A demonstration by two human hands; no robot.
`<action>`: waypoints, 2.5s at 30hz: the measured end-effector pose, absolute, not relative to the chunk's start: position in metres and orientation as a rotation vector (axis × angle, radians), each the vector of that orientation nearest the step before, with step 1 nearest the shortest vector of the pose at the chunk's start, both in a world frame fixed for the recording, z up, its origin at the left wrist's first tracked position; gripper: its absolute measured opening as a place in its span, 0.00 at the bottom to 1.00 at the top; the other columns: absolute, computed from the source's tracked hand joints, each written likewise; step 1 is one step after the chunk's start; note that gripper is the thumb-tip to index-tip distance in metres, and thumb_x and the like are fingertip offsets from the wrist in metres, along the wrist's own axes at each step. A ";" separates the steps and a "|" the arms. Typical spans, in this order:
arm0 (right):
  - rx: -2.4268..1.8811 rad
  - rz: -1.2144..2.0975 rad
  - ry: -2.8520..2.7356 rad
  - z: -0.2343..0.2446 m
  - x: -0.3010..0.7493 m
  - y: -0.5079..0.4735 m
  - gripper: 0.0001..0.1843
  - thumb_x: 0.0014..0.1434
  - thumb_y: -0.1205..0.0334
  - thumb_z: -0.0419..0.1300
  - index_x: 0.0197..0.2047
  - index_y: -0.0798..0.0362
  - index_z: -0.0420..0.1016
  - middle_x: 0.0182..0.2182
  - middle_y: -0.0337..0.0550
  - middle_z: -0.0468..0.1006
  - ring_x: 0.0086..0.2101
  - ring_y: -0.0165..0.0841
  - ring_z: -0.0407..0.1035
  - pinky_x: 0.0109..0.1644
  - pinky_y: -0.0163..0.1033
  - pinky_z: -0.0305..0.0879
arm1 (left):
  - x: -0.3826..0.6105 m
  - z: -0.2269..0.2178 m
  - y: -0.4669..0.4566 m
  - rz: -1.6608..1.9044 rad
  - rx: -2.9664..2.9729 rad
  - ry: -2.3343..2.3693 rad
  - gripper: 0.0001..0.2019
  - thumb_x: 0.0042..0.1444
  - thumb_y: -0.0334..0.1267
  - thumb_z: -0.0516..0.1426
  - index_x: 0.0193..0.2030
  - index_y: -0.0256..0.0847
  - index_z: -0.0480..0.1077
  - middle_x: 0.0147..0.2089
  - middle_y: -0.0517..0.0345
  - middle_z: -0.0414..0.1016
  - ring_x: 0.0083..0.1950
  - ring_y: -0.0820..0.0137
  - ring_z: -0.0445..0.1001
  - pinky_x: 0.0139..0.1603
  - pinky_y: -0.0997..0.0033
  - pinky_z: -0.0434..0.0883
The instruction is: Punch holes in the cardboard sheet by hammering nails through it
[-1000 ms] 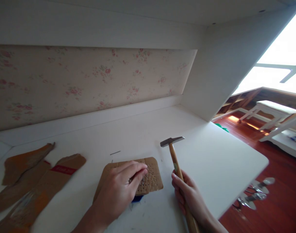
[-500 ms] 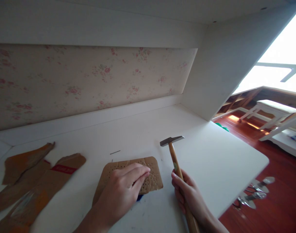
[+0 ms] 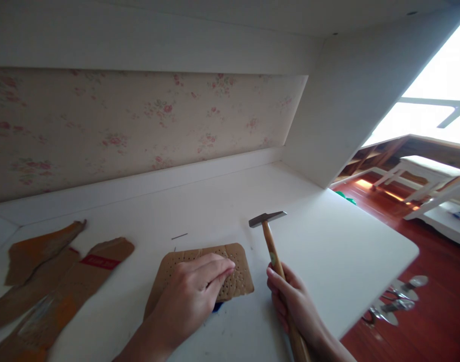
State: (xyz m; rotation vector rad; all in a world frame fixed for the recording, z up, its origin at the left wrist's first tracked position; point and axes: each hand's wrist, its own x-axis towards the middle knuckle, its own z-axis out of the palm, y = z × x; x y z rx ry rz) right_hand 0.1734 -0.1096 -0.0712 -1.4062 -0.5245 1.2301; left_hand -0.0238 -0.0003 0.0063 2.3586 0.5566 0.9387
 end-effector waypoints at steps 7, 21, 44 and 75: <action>-1.405 1.223 -0.519 -0.070 0.173 -0.109 0.19 0.57 0.43 0.63 0.34 0.48 0.63 0.20 0.25 0.60 0.11 0.19 0.49 0.07 0.25 0.54 | -0.024 0.006 -0.001 0.960 2.356 0.552 0.08 0.62 0.27 0.57 0.44 0.42 0.76 0.39 0.59 0.81 0.40 0.72 0.80 0.43 0.77 0.77; -1.404 1.225 -0.505 -0.068 0.172 -0.108 0.19 0.56 0.43 0.63 0.36 0.48 0.64 0.20 0.25 0.61 0.11 0.19 0.49 0.07 0.25 0.54 | -0.024 0.005 -0.002 0.932 2.348 0.532 0.10 0.62 0.26 0.56 0.45 0.43 0.75 0.40 0.59 0.81 0.40 0.71 0.80 0.43 0.76 0.76; -1.311 1.324 -0.617 -0.047 0.142 -0.113 0.20 0.61 0.41 0.59 0.33 0.49 0.63 0.09 0.20 0.56 0.07 0.19 0.43 0.07 0.23 0.47 | -0.024 0.009 0.001 0.877 2.295 0.690 0.09 0.63 0.27 0.56 0.44 0.44 0.74 0.40 0.62 0.80 0.40 0.74 0.78 0.44 0.79 0.73; -1.285 1.307 -0.646 -0.041 0.118 -0.101 0.20 0.57 0.46 0.64 0.41 0.48 0.59 0.24 0.27 0.73 0.09 0.16 0.52 0.06 0.22 0.53 | -0.035 -0.002 0.000 0.790 2.299 0.608 0.08 0.66 0.28 0.53 0.43 0.45 0.70 0.39 0.63 0.77 0.39 0.74 0.75 0.42 0.76 0.70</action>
